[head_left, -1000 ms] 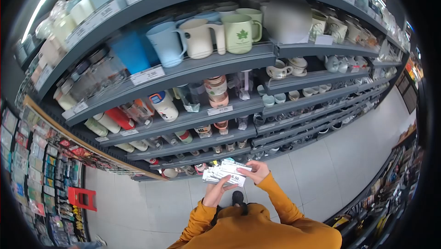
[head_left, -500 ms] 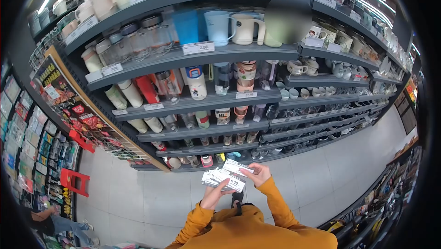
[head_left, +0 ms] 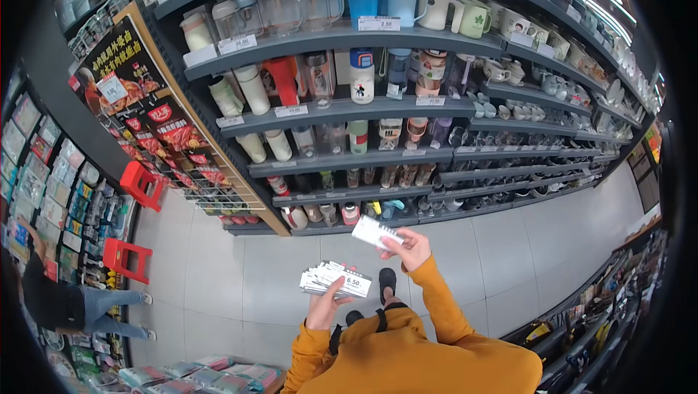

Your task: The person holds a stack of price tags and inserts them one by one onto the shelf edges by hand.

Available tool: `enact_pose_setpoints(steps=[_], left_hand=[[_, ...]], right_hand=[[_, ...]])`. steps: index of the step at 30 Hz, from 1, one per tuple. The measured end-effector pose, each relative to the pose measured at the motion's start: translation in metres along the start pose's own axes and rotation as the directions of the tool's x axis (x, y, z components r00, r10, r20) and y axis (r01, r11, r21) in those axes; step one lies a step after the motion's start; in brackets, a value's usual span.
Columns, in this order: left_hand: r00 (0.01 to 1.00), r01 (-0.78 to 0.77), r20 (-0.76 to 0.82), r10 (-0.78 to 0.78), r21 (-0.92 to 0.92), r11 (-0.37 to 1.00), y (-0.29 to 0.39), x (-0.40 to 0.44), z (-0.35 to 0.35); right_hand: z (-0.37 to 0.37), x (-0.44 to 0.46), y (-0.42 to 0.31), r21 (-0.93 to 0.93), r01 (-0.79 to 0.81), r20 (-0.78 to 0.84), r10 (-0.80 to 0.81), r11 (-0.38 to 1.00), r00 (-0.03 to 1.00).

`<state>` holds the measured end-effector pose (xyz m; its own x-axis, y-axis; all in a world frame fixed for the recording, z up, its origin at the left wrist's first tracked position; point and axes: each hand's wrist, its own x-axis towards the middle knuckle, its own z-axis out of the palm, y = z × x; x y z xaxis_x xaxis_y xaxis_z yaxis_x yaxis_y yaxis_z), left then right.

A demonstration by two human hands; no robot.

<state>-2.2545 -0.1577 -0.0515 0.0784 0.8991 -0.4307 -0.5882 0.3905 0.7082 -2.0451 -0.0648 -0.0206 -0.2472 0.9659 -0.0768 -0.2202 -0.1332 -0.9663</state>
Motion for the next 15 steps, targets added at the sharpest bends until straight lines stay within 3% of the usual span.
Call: enact_pose_setpoints(steps=[1,7,15], left_hand=[[1.0,-0.013,-0.01,0.013,-0.005,1.0,0.001,-0.005,-0.005],[0.995,-0.087,-0.048,0.087,0.002,0.996,0.015,-0.021,-0.012],[0.999,-0.023,0.032,0.023,0.01,1.0,0.01,-0.034,-0.018]], right_hand=[[0.006,0.0,-0.003,0.061,0.017,-0.009,-0.016,0.998,1.0],[0.028,-0.009,-0.021,0.018,0.106,-0.024,-0.106,0.994,0.994],[0.041,-0.014,-0.039,-0.018,0.208,-0.034,-0.209,0.978,0.977]])
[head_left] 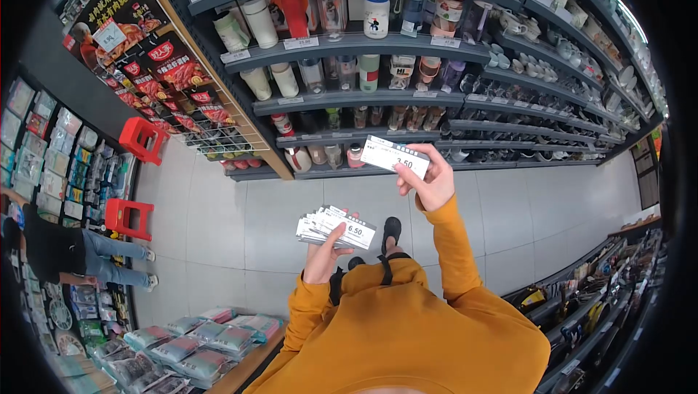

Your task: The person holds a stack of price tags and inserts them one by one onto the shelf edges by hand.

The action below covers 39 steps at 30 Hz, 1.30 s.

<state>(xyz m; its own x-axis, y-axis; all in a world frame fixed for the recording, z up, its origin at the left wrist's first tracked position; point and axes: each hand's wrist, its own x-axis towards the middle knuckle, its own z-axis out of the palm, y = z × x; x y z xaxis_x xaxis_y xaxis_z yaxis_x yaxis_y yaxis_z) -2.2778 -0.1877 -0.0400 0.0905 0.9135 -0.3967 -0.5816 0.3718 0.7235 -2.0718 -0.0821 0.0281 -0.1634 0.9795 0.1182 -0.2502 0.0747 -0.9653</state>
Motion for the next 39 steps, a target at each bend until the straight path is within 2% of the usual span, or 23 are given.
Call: enact_pose_setpoints(steps=[10,23,29,32,36,39], left_hand=[[1.0,0.024,-0.016,-0.025,-0.022,0.999,-0.017,-0.005,0.001],[0.994,0.107,-0.037,-0.105,0.046,0.993,-0.047,0.015,0.038],[0.994,0.108,-0.032,-0.105,0.114,0.988,-0.056,0.057,0.088],[0.992,0.123,-0.012,-0.123,0.149,0.981,-0.068,0.092,0.128],[0.982,0.161,0.067,-0.178,0.202,0.966,-0.088,0.141,0.208],[0.956,0.207,0.156,-0.248,0.24,0.949,-0.107,0.167,0.278]], right_hand=[[-0.007,-0.004,-0.006,-0.005,-0.016,0.029,0.016,1.0,0.999],[-0.07,0.001,0.013,0.06,-0.064,0.034,0.062,0.996,0.998],[-0.133,0.014,0.013,0.067,-0.079,0.007,0.078,0.995,0.997],[-0.181,0.018,0.0,0.072,-0.057,-0.092,0.064,0.996,0.994],[-0.27,0.019,-0.021,0.05,-0.035,-0.196,0.045,0.998,0.979],[-0.342,0.014,-0.035,-0.017,-0.102,-0.27,0.093,0.995,0.958]])
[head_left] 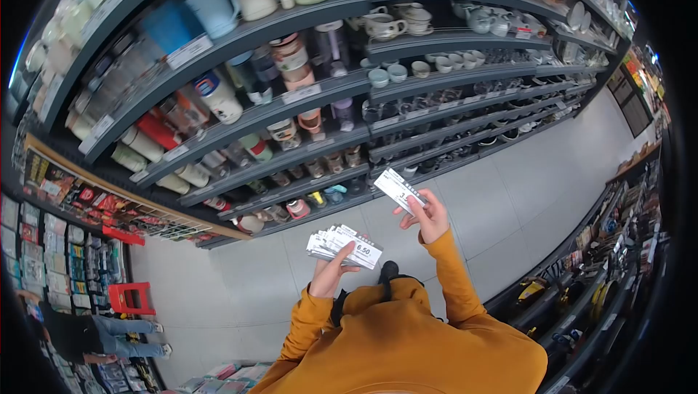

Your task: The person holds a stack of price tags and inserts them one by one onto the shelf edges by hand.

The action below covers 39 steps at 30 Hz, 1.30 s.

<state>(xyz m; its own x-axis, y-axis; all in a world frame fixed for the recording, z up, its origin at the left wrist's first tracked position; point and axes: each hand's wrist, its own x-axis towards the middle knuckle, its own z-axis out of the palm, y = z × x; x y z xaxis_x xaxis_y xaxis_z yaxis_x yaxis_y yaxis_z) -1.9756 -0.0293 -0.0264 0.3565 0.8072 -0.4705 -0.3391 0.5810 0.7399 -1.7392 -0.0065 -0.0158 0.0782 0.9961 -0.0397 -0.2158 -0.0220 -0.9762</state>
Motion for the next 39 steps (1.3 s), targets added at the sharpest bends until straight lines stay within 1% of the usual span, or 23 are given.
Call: enact_pose_setpoints(steps=[3,4,5,7,8,11,12,15,16,18,21,22,26,29,31,32,33,34,35,37,38,39], left_hand=[[0.998,0.018,0.061,-0.02,0.027,0.999,-0.01,0.033,0.057],[0.997,0.057,0.059,-0.057,0.016,0.998,-0.019,0.044,0.069],[0.993,0.073,0.093,-0.073,0.005,0.997,-0.025,0.051,0.082],[0.982,0.093,0.168,-0.089,-0.014,0.996,-0.032,0.066,0.105],[0.98,0.117,0.162,-0.117,0.01,0.993,-0.038,0.075,0.109],[0.963,0.154,0.225,-0.152,0.009,0.988,-0.031,0.095,0.121],[0.965,0.15,0.214,-0.152,0.023,0.988,-0.029,0.102,0.122],[0.972,0.169,0.164,-0.166,-0.003,0.986,-0.021,0.127,0.123],[0.979,0.142,0.142,-0.143,0.021,0.99,-0.02,0.137,0.122],[0.979,0.114,0.168,-0.112,0.003,0.994,-0.012,0.156,0.125],[0.976,0.068,0.208,-0.062,-0.021,0.997,0.004,0.183,0.133],[0.975,0.058,0.219,-0.049,-0.034,0.998,0.009,0.19,0.136],[0.974,0.032,0.227,-0.021,-0.042,0.999,0.033,0.215,0.153],[0.976,0.006,0.218,0.001,-0.031,1.0,0.038,0.239,0.157],[0.984,0.016,0.179,-0.011,-0.027,1.0,0.039,0.251,0.166],[0.991,-0.02,0.133,0.019,0.004,1.0,0.038,0.253,0.171],[0.989,-0.024,0.149,0.022,0.014,1.0,0.041,0.257,0.177],[0.987,-0.028,0.161,0.024,0.023,0.999,0.044,0.26,0.182],[0.985,-0.029,0.168,0.024,0.027,0.999,0.042,0.262,0.187],[0.995,-0.054,0.087,0.055,-0.015,0.998,0.027,0.271,0.195],[0.996,-0.079,0.048,0.08,-0.04,0.996,0.021,0.278,0.203],[0.994,-0.097,0.04,0.101,-0.087,0.991,0.015,0.28,0.215]], right_hand=[[-0.055,0.008,-0.007,-0.033,-0.013,-0.052,0.011,0.999,0.999],[-0.07,0.01,-0.007,-0.035,0.0,-0.072,-0.002,0.999,0.997],[-0.082,0.013,-0.008,-0.038,0.015,-0.091,-0.018,0.999,0.996],[-0.101,0.019,-0.008,-0.052,-0.005,-0.155,-0.004,0.999,0.988],[-0.109,0.023,-0.009,-0.059,-0.012,-0.184,0.001,0.998,0.983],[-0.122,0.035,-0.007,-0.085,-0.052,-0.203,0.034,0.995,0.979],[-0.124,0.038,-0.013,-0.117,-0.114,-0.207,0.088,0.987,0.974],[-0.132,0.057,-0.009,-0.078,-0.038,-0.21,0.02,0.996,0.978],[-0.137,0.062,-0.012,-0.103,-0.071,-0.221,0.047,0.992,0.974],[-0.144,0.076,-0.021,-0.15,-0.137,-0.243,0.098,0.979,0.965],[-0.156,0.109,-0.013,-0.018,0.121,-0.202,-0.122,0.992,0.972],[-0.159,0.118,-0.023,-0.023,0.103,-0.169,-0.105,0.994,0.98],[-0.165,0.16,-0.033,-0.006,0.154,-0.124,-0.153,0.988,0.98],[-0.182,0.193,-0.031,-0.09,0.149,-0.073,-0.156,0.985,0.985],[-0.196,0.212,-0.031,-0.226,0.146,-0.119,-0.176,0.963,0.977],[-0.205,0.219,-0.033,-0.284,0.144,-0.129,-0.187,0.948,0.974],[-0.214,0.23,-0.036,-0.341,0.15,-0.134,-0.205,0.928,0.969],[-0.227,0.24,-0.034,-0.346,0.183,-0.121,-0.237,0.92,0.964],[-0.238,0.251,-0.035,-0.392,0.186,-0.109,-0.246,0.901,0.963],[-0.257,0.273,-0.042,-0.484,0.187,-0.057,-0.244,0.855,0.968],[-0.265,0.283,-0.044,-0.49,0.197,-0.016,-0.235,0.849,0.972],[-0.275,0.295,-0.043,-0.461,0.195,0.012,-0.214,0.866,0.977]])
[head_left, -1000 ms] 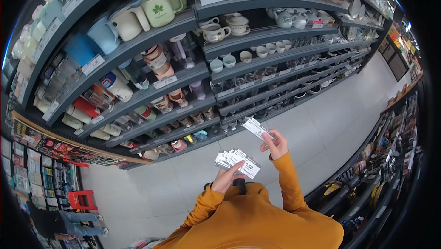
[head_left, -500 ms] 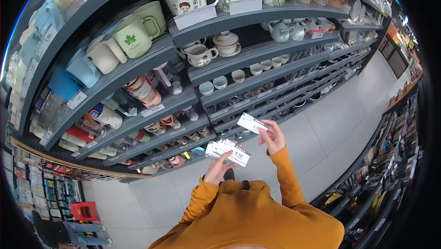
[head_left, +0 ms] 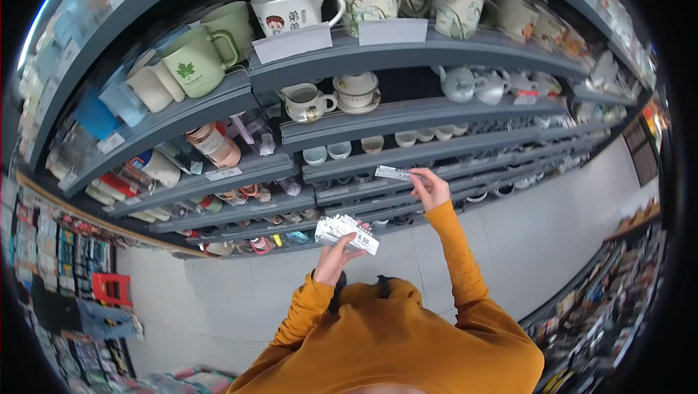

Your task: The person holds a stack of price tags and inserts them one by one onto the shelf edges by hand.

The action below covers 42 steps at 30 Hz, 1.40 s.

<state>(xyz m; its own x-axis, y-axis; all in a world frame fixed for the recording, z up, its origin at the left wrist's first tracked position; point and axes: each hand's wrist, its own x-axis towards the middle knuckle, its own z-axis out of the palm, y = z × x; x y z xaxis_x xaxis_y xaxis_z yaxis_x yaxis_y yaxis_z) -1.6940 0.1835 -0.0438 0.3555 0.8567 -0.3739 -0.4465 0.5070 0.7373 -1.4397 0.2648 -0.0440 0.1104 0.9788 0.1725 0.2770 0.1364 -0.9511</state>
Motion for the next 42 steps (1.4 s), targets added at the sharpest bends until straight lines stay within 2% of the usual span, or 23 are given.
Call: enact_pose_setpoints(steps=[2,4,6,8,9,13,16,18,20,23,26,27,38,42], left_hand=[[0.999,-0.041,-0.029,0.039,-0.065,0.997,-0.017,-0.002,0.018],[0.999,-0.021,-0.036,0.016,-0.151,0.988,-0.034,-0.009,0.039],[0.999,0.017,-0.048,-0.025,-0.158,0.987,-0.047,-0.016,0.059],[0.994,0.071,-0.065,-0.084,-0.178,0.981,-0.063,-0.018,0.061],[0.991,0.096,-0.069,-0.111,-0.188,0.977,-0.069,-0.019,0.061],[0.985,0.024,-0.162,-0.051,-0.162,0.986,-0.072,-0.023,0.062],[0.971,-0.012,-0.236,-0.023,-0.145,0.989,-0.069,-0.021,0.066],[0.973,-0.041,-0.232,0.003,-0.159,0.986,-0.069,-0.018,0.068],[0.974,-0.049,-0.227,0.008,-0.175,0.983,-0.067,-0.014,0.072],[0.977,-0.042,-0.214,0.006,-0.168,0.985,-0.067,-0.008,0.077],[0.979,-0.043,-0.201,0.01,-0.156,0.987,-0.065,-0.003,0.082],[0.98,-0.041,-0.199,0.01,-0.151,0.988,-0.064,-0.002,0.083],[0.981,-0.033,-0.196,0.005,-0.139,0.99,-0.066,0.007,0.087],[0.981,-0.027,-0.196,-0.002,-0.143,0.989,-0.067,0.006,0.09]], right_hand=[[-0.007,0.022,0.019,0.04,0.025,0.023,-0.026,0.999,0.999],[-0.015,0.043,0.037,0.035,0.014,0.084,-0.017,0.999,0.996],[-0.013,0.061,0.04,0.105,0.07,0.067,-0.077,0.992,0.995],[-0.011,0.078,0.042,0.118,0.031,0.12,-0.045,0.993,0.992],[-0.009,0.085,0.041,0.102,0.044,0.143,-0.058,0.994,0.988],[-0.001,0.104,0.04,0.011,0.049,0.206,-0.05,0.999,0.977],[0.003,0.11,0.047,-0.119,0.112,0.196,-0.087,0.987,0.977],[0.004,0.112,0.047,-0.127,0.043,0.247,-0.01,0.991,0.969],[0.002,0.111,0.044,-0.146,0.039,0.235,-0.004,0.989,0.972],[0.0,0.117,0.051,-0.186,0.114,0.231,-0.07,0.976,0.97],[-0.007,0.119,0.043,-0.298,0.142,0.35,-0.03,0.944,0.936],[-0.01,0.117,0.034,-0.307,0.09,0.364,0.029,0.947,0.931],[-0.012,0.128,0.044,-0.164,0.15,0.4,-0.073,0.975,0.914],[-0.012,0.13,0.035,-0.176,0.086,0.426,-0.003,0.981,0.905]])
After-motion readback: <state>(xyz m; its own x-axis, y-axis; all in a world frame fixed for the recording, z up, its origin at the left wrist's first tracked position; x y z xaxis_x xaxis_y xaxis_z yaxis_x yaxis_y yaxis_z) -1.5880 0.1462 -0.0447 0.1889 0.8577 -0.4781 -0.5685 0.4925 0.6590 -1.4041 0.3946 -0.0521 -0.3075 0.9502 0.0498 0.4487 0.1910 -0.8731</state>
